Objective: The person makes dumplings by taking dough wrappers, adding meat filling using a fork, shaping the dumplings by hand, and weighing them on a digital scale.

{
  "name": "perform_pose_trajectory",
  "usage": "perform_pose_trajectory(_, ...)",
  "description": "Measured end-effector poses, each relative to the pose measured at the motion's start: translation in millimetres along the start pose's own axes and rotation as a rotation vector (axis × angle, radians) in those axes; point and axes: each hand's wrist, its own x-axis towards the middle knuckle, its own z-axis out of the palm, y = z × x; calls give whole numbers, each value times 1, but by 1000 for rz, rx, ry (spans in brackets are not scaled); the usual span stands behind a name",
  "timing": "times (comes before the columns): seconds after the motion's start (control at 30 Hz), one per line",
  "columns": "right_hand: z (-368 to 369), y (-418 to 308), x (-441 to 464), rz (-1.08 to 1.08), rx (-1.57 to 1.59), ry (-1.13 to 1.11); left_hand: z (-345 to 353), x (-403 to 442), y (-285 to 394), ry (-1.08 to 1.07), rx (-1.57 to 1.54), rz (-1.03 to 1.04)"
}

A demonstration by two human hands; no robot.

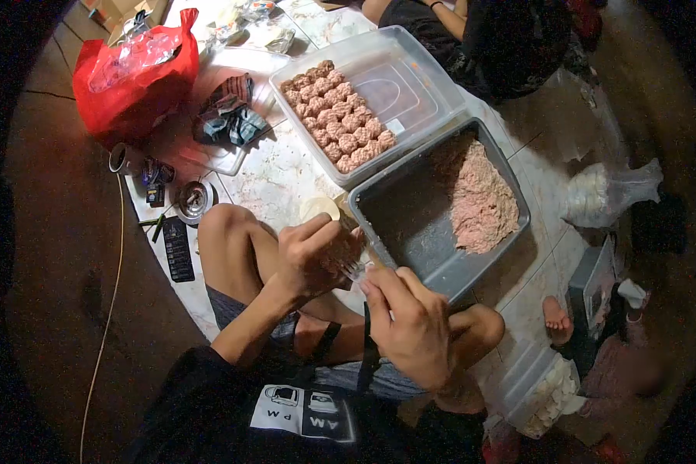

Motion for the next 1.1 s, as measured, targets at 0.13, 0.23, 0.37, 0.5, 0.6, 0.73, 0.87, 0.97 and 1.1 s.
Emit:
perform_pose_trajectory(0.13, -30, -19, 1, 89, -93, -6, -8, 2, -9, -225, -269, -133)
perform_pose_trajectory(0.23, -18, 6, 10, -91, -104, -49, -18, 6, -7, -439, -415, -185)
perform_pose_trajectory(0.37, -24, -2, 3, -81, -103, -32, -25, 4, -4, -473, -367, -204)
perform_pose_trajectory(0.5, -15, -8, 2, -4, -127, 51, -21, 5, -3, -356, -187, -67)
perform_pose_trajectory(0.6, -20, -13, 1, 58, -146, -27, -18, 4, 2, -234, -64, -31)
perform_pose_trajectory(0.73, -26, -4, 2, 27, -168, 75, -13, 8, -2, -242, -310, -316)
perform_pose_trajectory(0.87, -42, 11, 6, 92, -104, 342, -5, 3, -9, -195, -592, -202)
perform_pose_trajectory(0.97, -24, -1, 0, 233, -72, 57, -5, -1, -1, -128, -515, -180)
perform_pose_trajectory(1.1, -15, -11, -1, 166, 2, -61, -12, 1, -6, -253, -334, -79)
